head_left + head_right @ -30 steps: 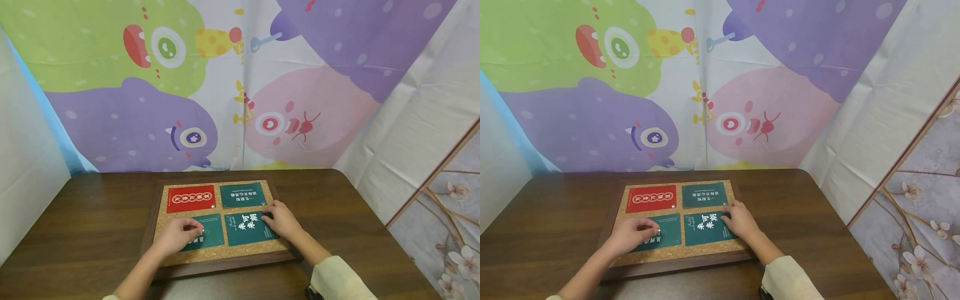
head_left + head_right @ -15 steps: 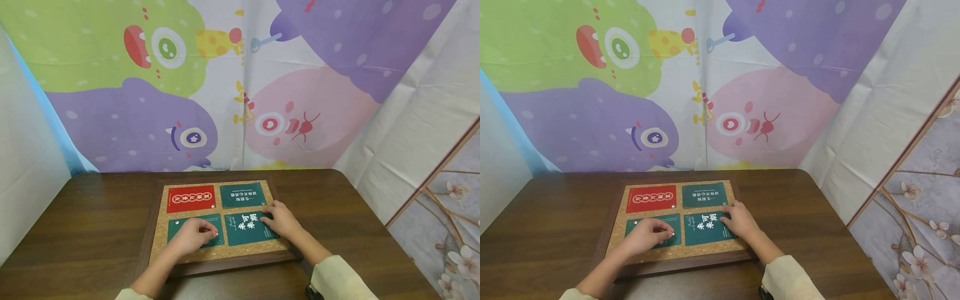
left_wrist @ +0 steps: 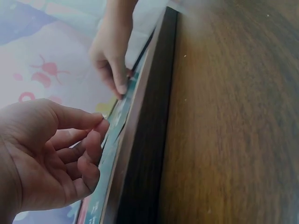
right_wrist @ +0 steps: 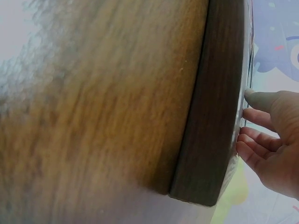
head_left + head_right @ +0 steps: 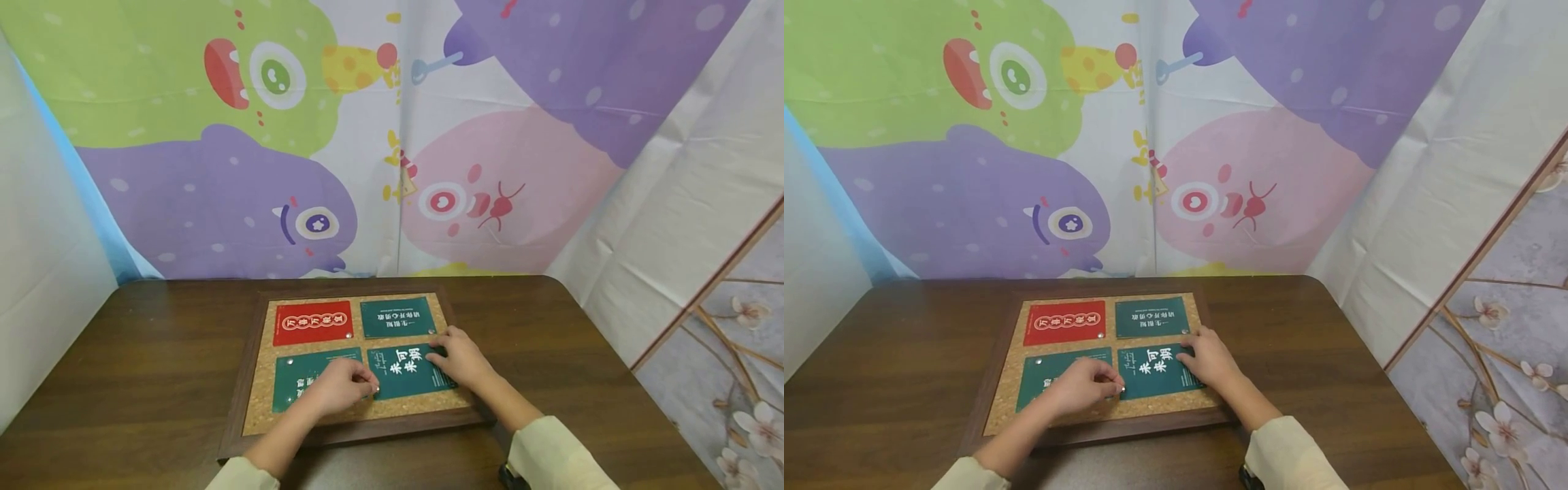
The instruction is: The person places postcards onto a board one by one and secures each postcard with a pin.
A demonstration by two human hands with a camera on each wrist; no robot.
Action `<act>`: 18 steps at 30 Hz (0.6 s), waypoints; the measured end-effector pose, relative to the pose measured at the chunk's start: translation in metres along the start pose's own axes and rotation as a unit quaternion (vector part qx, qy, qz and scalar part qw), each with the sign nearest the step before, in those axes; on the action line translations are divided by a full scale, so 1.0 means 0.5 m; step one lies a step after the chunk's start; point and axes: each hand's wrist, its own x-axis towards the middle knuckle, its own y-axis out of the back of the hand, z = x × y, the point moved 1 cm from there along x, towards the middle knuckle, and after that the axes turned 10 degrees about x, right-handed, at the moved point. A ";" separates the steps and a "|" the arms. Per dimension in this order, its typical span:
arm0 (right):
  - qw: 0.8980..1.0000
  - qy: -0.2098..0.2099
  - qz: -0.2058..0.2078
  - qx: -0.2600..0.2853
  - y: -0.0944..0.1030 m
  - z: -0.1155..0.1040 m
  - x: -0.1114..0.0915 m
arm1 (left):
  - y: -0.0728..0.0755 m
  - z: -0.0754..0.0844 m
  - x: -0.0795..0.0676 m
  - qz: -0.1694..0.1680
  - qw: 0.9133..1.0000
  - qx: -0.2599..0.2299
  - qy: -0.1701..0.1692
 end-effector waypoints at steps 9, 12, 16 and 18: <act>1.000 -0.002 -0.003 0.003 0.002 0.002 0.002 | -0.014 0.004 0.013 -0.004 0.999 0.032 -0.003; 1.000 -0.004 -0.004 0.003 0.003 0.001 0.003 | -0.016 0.004 0.016 -0.006 0.999 0.037 0.002; 1.000 -0.007 -0.007 0.003 0.003 0.001 0.001 | -0.016 0.006 0.016 -0.009 0.999 0.040 0.013; 1.000 -0.009 -0.008 0.002 0.002 0.001 0.001 | -0.016 0.008 0.016 -0.012 0.999 0.042 0.022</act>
